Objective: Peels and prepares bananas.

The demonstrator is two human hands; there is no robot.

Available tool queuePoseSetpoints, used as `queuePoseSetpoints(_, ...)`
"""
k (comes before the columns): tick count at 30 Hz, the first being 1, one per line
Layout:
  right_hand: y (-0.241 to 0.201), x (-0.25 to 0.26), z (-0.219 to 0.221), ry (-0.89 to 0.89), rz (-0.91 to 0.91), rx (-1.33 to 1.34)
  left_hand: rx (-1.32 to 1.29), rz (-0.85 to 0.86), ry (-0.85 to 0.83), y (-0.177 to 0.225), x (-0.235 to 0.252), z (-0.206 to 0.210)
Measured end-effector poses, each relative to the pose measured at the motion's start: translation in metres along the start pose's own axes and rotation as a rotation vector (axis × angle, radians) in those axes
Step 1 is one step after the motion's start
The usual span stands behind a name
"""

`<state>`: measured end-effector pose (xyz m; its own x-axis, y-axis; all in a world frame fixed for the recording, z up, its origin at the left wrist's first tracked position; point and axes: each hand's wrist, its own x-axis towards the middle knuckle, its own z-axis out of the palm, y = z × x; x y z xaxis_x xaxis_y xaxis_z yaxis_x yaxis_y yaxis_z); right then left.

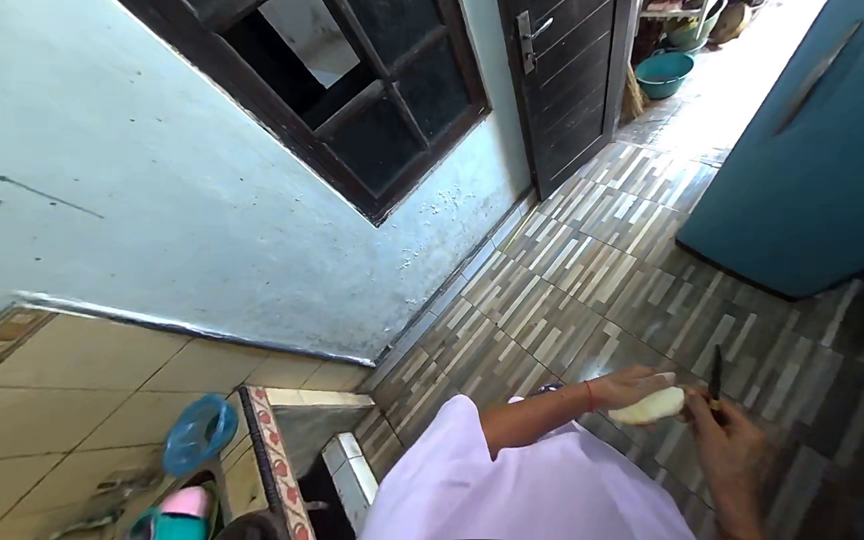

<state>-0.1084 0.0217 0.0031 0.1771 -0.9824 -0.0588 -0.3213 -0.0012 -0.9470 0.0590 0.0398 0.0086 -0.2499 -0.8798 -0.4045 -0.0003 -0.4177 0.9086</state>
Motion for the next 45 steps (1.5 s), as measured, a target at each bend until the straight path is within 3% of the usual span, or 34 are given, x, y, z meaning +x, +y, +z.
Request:
queuePoseSetpoints(6, -0.012, 0.008, 0.022, 0.031, -0.062, -0.110, -0.099, 0.050, 0.016, -0.010, -0.001, -0.021)
queuePoseSetpoints(10, -0.024, 0.017, 0.058, 0.027, -0.095, -0.123, -0.125, 0.086, 0.034, -0.013, -0.011, -0.056)
queuePoseSetpoints(17, -0.064, 0.044, 0.177, -0.037, -0.148, -0.036, -0.205, 0.133, 0.115, -0.017, -0.049, -0.174)
queuePoseSetpoints(20, -0.088, 0.060, 0.229, -0.101, -0.081, 0.096, -0.150, 0.182, 0.198, -0.010, -0.070, -0.231)
queuePoseSetpoints(27, -0.132, 0.068, 0.319, -0.181, 0.006, 0.078, -0.013, 0.194, 0.291, -0.009, -0.115, -0.324)
queuePoseSetpoints(32, -0.139, 0.076, 0.346, -0.193, -0.013, 0.088, 0.026, 0.225, 0.310, -0.014, -0.121, -0.350)
queuePoseSetpoints(38, -0.149, 0.081, 0.365, -0.152, -0.290, -0.164, 0.217, 0.316, 0.421, -0.007, -0.126, -0.363)
queuePoseSetpoints(45, -0.155, 0.090, 0.382, -0.094, -0.440, -0.190, 0.259, 0.352, 0.479, -0.004, -0.128, -0.375)
